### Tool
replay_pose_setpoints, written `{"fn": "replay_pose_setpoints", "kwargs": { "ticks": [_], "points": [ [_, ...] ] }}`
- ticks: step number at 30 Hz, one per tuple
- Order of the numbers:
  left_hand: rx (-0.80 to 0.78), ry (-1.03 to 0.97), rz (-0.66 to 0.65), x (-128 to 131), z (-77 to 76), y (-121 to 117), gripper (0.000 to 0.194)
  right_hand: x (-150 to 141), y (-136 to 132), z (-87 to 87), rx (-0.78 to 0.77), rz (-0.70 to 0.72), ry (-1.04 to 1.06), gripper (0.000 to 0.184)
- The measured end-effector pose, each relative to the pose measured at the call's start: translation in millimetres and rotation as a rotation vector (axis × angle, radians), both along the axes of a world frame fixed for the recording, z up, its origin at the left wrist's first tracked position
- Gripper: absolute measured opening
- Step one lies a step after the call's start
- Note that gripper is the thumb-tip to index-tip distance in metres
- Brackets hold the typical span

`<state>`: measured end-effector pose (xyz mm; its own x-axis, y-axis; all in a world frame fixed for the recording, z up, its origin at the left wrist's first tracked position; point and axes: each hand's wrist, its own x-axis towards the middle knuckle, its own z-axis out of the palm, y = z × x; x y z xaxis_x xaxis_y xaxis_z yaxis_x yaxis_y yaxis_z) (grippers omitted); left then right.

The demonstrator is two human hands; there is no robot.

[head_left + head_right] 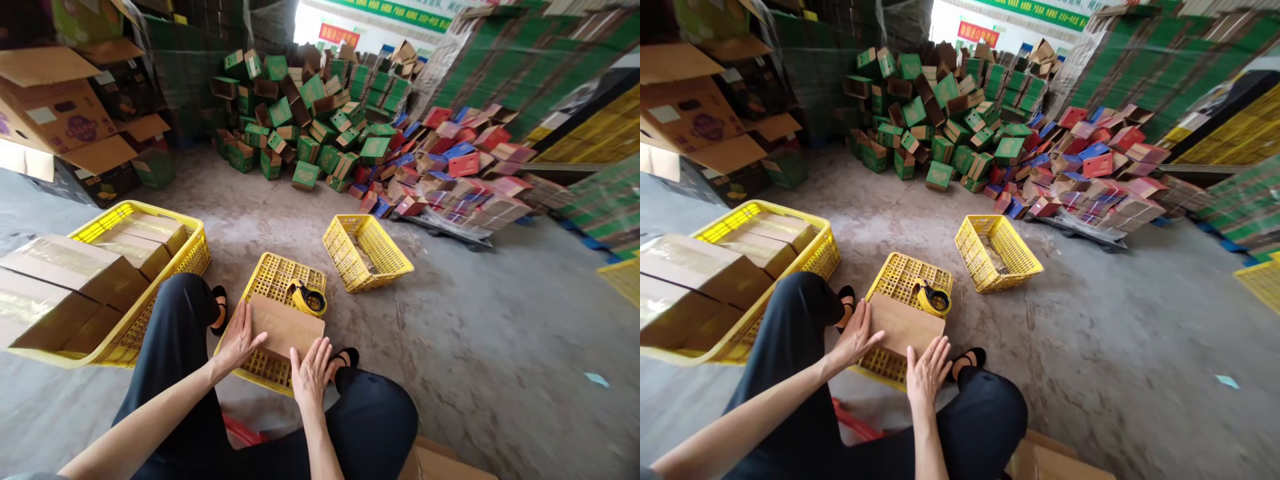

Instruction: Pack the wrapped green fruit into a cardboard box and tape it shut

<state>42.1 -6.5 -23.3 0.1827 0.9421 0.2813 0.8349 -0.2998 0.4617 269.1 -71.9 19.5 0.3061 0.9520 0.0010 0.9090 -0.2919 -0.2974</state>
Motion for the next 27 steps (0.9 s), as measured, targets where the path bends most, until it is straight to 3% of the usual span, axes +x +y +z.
{"fn": "replay_pose_setpoints", "kwargs": {
  "ticks": [7,11,15,19,23,27],
  "points": [
    [0.086,0.163,-0.108,14,22.1,-22,0.081,-24,-4,5.8,-0.009,0.210,-0.142,0.087],
    [0.091,0.162,-0.166,13,27.3,-20,0.059,-36,11,13.1,-0.030,0.352,-0.110,0.078],
    [0.080,0.134,-0.236,6,28.3,-14,0.057,-52,27,23.5,-0.073,0.452,-0.049,0.064],
    [0.032,0.126,-0.253,1,28.2,-6,0.056,-61,37,28.7,-0.075,0.483,-0.014,0.064],
    [0.013,0.130,-0.162,1,25.9,9,0.053,-55,40,27.3,-0.008,0.475,-0.048,0.063],
    [-0.021,0.033,-0.115,-1,19.2,20,0.055,-27,39,19.0,0.011,0.306,-0.055,0.068]
  ]
}}
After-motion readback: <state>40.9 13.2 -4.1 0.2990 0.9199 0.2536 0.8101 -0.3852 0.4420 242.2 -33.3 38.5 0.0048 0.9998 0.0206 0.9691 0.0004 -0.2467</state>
